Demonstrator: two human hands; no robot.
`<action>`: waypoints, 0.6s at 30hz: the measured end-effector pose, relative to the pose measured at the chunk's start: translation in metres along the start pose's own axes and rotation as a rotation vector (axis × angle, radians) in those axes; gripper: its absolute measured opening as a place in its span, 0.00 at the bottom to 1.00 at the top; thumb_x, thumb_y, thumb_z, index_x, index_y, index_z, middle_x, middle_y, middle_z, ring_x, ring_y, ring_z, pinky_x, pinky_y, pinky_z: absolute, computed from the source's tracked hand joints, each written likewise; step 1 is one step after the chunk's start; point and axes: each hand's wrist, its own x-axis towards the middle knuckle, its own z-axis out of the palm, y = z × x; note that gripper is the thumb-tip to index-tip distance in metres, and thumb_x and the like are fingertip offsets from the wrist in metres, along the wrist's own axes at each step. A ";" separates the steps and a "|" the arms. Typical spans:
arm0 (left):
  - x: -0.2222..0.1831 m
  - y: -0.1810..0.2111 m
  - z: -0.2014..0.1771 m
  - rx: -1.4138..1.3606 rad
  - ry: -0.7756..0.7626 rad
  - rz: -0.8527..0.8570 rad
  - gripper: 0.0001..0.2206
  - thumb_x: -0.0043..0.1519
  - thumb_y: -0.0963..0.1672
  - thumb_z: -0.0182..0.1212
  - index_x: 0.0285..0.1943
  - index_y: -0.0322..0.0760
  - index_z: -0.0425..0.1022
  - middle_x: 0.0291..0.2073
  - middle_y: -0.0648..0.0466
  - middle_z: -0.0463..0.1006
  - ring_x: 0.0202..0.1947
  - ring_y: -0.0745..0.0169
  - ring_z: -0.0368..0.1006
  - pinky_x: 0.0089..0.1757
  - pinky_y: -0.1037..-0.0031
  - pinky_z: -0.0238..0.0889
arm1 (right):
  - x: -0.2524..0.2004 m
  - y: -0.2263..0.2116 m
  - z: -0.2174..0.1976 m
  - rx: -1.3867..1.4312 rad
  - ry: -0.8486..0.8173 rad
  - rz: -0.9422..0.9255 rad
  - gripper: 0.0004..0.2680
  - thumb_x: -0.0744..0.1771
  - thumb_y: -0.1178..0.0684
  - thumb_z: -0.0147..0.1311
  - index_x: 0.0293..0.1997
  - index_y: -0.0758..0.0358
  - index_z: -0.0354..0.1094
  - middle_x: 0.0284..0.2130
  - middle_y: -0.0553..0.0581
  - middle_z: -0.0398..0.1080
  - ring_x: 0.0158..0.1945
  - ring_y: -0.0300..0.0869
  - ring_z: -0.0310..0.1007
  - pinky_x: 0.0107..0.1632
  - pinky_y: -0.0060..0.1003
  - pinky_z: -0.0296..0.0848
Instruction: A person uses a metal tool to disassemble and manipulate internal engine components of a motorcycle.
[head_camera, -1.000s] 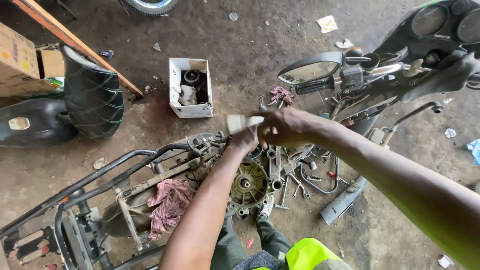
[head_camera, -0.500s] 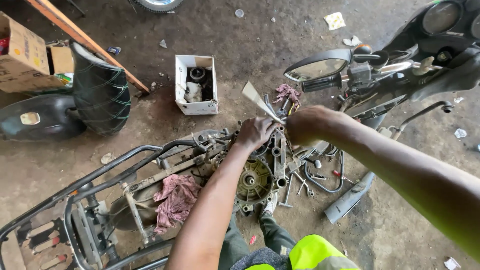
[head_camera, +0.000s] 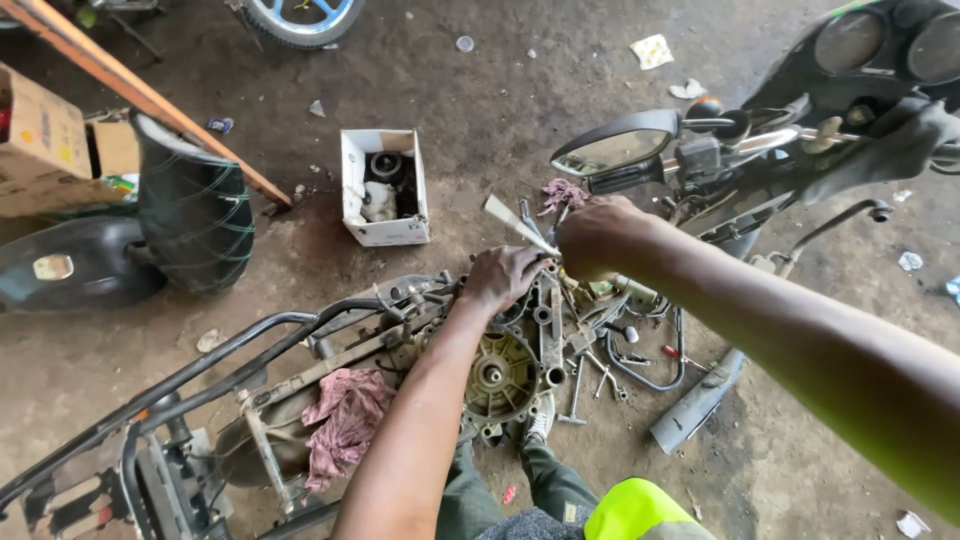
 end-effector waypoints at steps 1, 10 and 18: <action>0.003 -0.007 0.007 0.023 -0.020 -0.009 0.16 0.69 0.53 0.48 0.47 0.44 0.78 0.33 0.44 0.83 0.37 0.37 0.81 0.39 0.49 0.74 | 0.010 -0.001 0.006 -0.012 0.034 0.060 0.11 0.64 0.41 0.51 0.40 0.45 0.80 0.31 0.47 0.79 0.39 0.41 0.82 0.43 0.43 0.81; -0.002 -0.018 0.015 -0.030 -0.019 -0.117 0.17 0.69 0.53 0.47 0.56 0.47 0.77 0.35 0.47 0.83 0.40 0.41 0.81 0.40 0.52 0.75 | -0.032 -0.020 -0.017 0.147 0.266 -0.014 0.12 0.64 0.52 0.44 0.43 0.59 0.78 0.53 0.64 0.70 0.46 0.49 0.78 0.41 0.47 0.81; -0.003 -0.063 0.065 -0.010 -0.055 -0.270 0.15 0.64 0.51 0.52 0.47 0.45 0.82 0.29 0.51 0.84 0.37 0.40 0.82 0.41 0.52 0.76 | -0.080 -0.041 -0.040 0.555 0.123 -0.374 0.08 0.66 0.52 0.46 0.42 0.56 0.73 0.48 0.65 0.75 0.51 0.63 0.76 0.55 0.57 0.74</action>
